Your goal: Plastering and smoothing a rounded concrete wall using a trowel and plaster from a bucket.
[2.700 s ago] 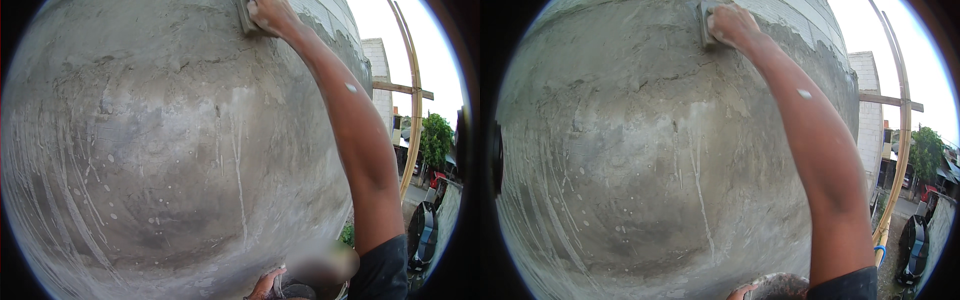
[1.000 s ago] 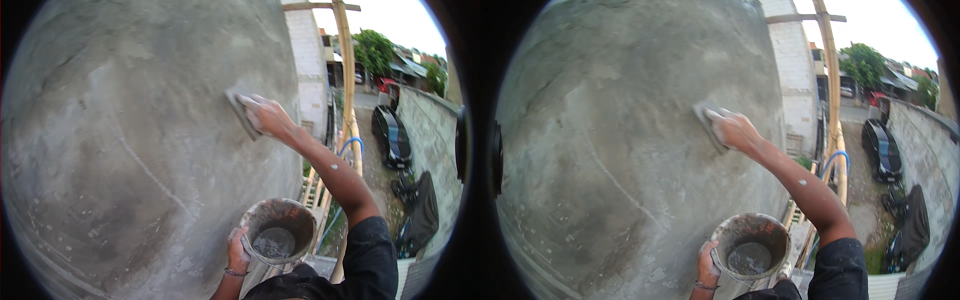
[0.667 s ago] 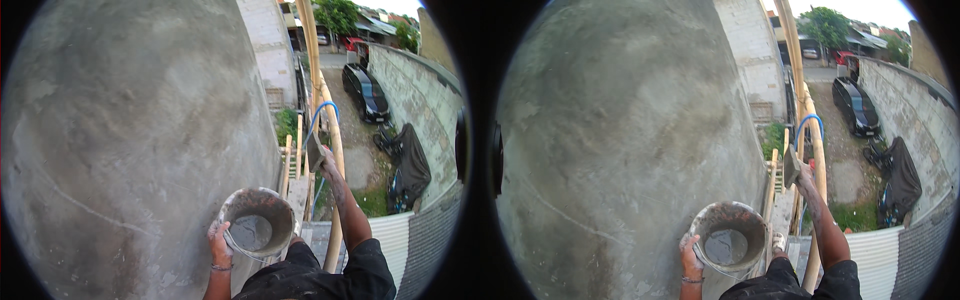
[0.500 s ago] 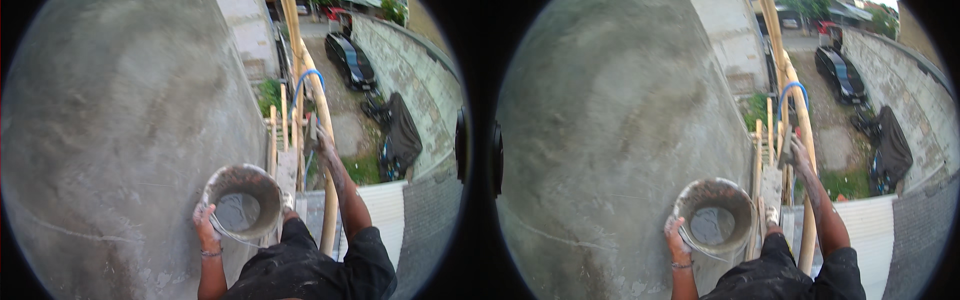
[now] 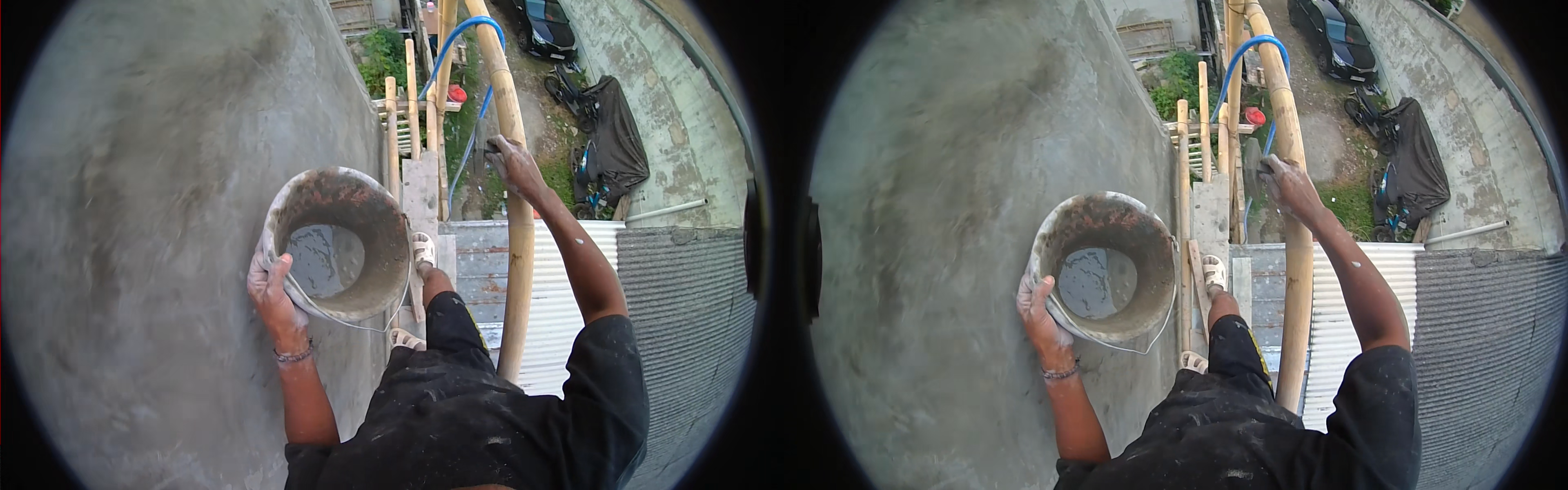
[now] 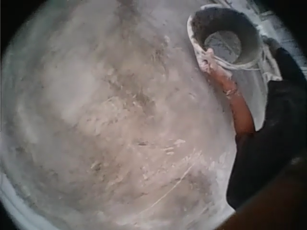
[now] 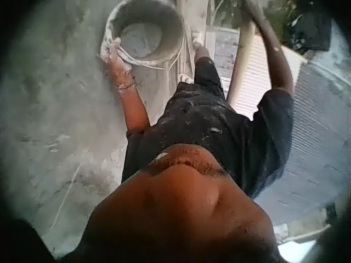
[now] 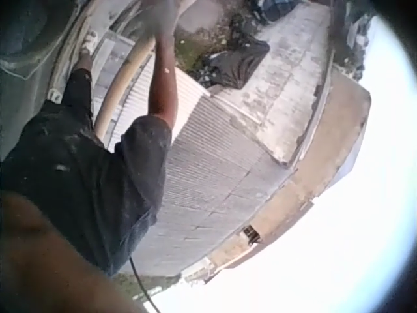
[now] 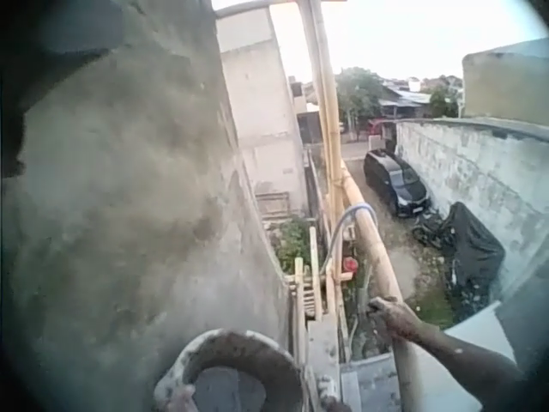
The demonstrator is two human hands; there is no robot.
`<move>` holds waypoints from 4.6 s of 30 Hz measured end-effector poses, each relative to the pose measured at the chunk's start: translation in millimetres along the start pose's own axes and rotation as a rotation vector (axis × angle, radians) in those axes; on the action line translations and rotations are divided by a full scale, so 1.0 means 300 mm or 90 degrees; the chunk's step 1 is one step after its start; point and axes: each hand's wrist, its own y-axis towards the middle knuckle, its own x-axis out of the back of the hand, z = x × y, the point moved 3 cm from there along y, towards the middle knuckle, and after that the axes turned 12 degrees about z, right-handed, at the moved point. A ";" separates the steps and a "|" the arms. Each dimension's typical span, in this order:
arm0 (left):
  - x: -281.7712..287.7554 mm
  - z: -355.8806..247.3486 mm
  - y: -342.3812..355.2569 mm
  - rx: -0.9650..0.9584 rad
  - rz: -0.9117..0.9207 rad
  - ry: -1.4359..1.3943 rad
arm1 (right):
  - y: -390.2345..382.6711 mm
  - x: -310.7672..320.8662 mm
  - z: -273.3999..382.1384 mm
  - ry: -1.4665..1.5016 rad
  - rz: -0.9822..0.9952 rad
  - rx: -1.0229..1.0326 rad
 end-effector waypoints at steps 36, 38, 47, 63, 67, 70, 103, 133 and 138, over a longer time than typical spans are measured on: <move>0.229 -0.056 -0.180 -0.054 0.135 0.027 | -1.040 -0.828 0.408 0.091 -0.019 -0.052; 0.247 -0.045 -0.190 -0.076 0.123 -0.006 | -1.050 -0.862 0.388 0.099 -0.012 -0.056; 0.275 -0.042 -0.130 -0.111 0.100 0.037 | -1.019 -0.925 0.366 0.104 0.044 -0.058; 0.363 0.299 0.093 -0.048 0.092 -0.005 | 0.091 -0.608 0.014 0.028 -0.151 0.272; 0.410 0.392 0.286 -0.042 0.145 0.036 | 0.227 -0.439 0.135 0.013 0.010 0.153; 0.209 0.234 0.338 0.040 0.087 -0.060 | 0.318 -0.566 -0.057 0.021 0.075 0.056; -0.064 0.062 1.078 0.033 0.138 0.042 | 0.370 -0.640 -0.310 0.270 -0.088 -0.155; -0.143 -0.022 1.231 0.080 0.128 0.141 | 1.248 0.020 0.647 -0.231 0.295 0.412; -0.137 -0.043 1.205 0.074 0.097 0.191 | 1.259 -0.215 0.682 -0.241 0.248 0.470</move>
